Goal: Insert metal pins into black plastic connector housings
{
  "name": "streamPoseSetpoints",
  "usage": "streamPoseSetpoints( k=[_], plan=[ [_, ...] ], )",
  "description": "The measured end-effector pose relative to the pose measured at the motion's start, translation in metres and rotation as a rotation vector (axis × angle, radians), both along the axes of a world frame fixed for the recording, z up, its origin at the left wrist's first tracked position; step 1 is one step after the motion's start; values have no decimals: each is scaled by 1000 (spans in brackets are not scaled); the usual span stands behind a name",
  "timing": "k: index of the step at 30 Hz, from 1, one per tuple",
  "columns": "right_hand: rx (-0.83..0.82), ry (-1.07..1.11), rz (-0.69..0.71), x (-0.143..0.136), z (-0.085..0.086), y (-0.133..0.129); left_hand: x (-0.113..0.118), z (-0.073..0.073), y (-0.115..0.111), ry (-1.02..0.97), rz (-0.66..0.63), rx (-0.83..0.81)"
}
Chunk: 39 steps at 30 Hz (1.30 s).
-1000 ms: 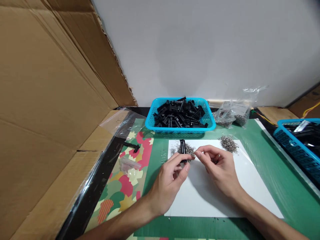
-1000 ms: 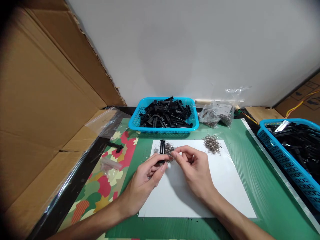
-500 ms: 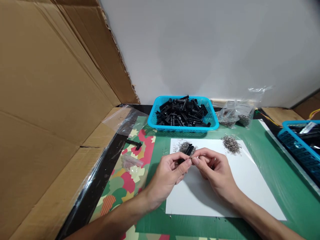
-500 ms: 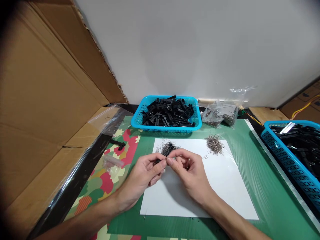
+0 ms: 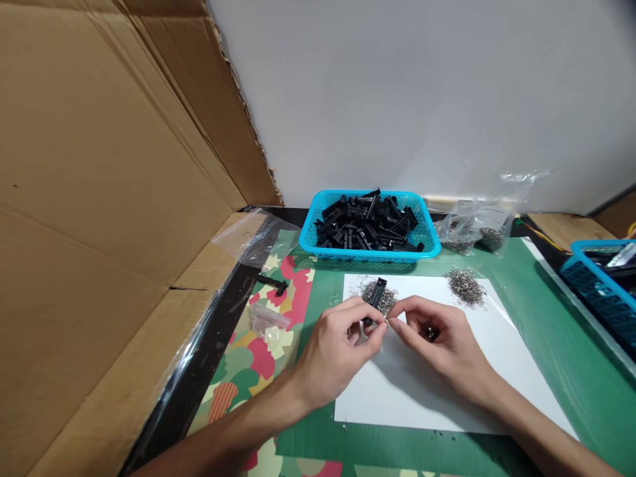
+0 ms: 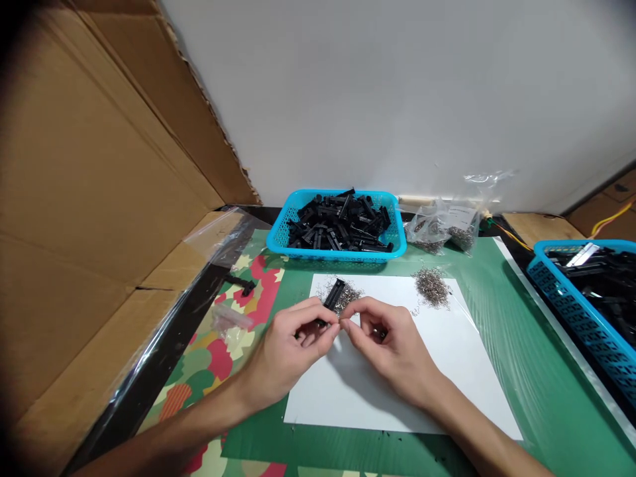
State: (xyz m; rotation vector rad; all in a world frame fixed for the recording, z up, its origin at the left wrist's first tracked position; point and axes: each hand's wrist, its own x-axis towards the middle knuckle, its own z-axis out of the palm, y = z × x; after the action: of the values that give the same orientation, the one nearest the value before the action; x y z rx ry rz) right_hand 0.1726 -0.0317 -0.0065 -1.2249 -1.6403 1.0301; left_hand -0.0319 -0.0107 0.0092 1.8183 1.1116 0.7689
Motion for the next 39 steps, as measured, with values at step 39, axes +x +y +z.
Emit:
streamPoseSetpoints(
  k=[39],
  plan=[
    [790,-375,22,6,-13,-1,-7,-23,-2,-97,-86,-134]
  ],
)
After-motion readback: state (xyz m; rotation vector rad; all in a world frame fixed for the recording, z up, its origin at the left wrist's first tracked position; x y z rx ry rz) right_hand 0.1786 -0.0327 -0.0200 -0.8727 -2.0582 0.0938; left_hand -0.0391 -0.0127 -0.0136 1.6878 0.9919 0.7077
